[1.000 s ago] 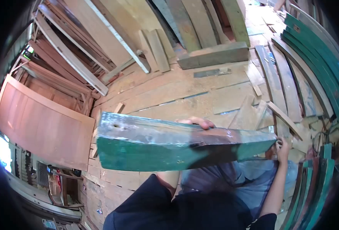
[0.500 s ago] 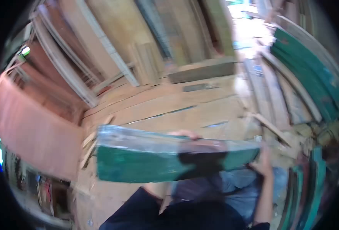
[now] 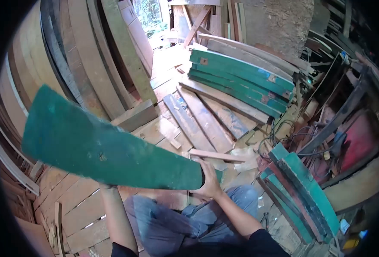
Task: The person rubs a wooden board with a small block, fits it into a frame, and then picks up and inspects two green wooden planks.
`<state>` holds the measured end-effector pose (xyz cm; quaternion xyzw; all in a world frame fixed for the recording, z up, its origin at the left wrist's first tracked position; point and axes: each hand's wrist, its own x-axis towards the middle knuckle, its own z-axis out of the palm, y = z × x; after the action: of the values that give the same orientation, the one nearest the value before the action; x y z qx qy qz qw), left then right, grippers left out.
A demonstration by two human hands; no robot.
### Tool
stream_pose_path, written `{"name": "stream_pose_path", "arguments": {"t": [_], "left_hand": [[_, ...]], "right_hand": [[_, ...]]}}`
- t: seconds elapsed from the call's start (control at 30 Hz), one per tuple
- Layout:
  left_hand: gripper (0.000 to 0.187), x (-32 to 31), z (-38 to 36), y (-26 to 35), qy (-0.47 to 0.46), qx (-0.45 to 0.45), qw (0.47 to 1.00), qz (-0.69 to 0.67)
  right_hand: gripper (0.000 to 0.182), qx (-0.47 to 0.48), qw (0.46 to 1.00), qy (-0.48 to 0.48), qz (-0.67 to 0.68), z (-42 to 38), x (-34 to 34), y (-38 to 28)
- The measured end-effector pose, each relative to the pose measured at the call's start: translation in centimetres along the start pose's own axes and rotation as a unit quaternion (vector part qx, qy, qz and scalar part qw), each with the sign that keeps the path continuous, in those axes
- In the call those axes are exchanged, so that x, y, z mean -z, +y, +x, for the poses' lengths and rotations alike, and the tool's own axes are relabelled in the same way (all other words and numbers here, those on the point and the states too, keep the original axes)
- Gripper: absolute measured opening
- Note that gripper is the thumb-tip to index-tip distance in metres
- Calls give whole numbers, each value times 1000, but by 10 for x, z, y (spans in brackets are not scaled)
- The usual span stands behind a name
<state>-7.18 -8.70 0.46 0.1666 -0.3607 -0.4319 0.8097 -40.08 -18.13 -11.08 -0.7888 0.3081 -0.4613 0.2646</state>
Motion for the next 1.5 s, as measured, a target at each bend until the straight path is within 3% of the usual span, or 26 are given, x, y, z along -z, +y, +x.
{"name": "stream_pose_path", "arguments": {"t": [0.07,0.1,0.17,0.2,0.23,0.27,0.3,0.33,0.4,0.53,0.57,0.77,0.9,0.97,1.1,1.2,1.23,1.3,1.4,1.5], "left_hand": [[62,27,15,-24,41,-7,999,-20],[57,37,28,-58,122,-10,992,16],[48,42,15,-133,111,-14,942,317],[44,53,-1,-171,108,69,883,452],[46,93,-30,-235,58,-7,869,491],[52,87,-64,-275,109,68,839,528],[59,100,-94,-305,84,119,772,618],[66,101,-118,-327,34,110,656,746],[70,116,-154,-347,-124,74,494,857],[74,104,-156,-342,-145,97,491,853],[75,98,-153,-340,-150,109,483,856],[79,89,-142,-335,-156,140,492,845],[77,88,-138,-333,-166,138,482,849],[78,86,-135,-333,-163,153,496,839],[78,80,-130,-329,-175,185,490,834],[76,81,-133,-331,-167,181,481,841],[76,84,-135,-329,-173,173,476,845],[75,88,-137,-332,-177,158,467,852],[73,84,-136,-331,-165,152,490,843],[72,84,-135,-332,-167,140,487,846]], "right_hand": [[104,15,996,64,-56,30,25,-2],[104,23,991,95,-93,47,43,-2],[105,44,973,153,-166,87,79,0],[105,55,961,176,-204,106,97,3],[105,53,952,179,-242,123,114,12],[105,52,941,180,-280,139,132,22],[105,51,929,181,-318,155,150,31],[104,52,917,188,-348,172,166,38],[104,49,892,190,-406,201,200,59],[100,35,841,188,-506,259,267,115],[99,-13,841,173,-513,274,279,126],[81,-87,860,101,-492,369,327,205],[81,-144,871,2,-470,420,341,250],[73,-102,857,80,-498,436,351,291],[50,-89,793,263,-542,444,321,312],[39,-56,787,180,-588,409,287,298],[39,-42,826,178,-533,378,279,307],[39,-52,851,164,-495,336,273,304],[41,-81,798,121,-585,285,280,294],[50,-153,756,237,-591,281,309,290]]}}
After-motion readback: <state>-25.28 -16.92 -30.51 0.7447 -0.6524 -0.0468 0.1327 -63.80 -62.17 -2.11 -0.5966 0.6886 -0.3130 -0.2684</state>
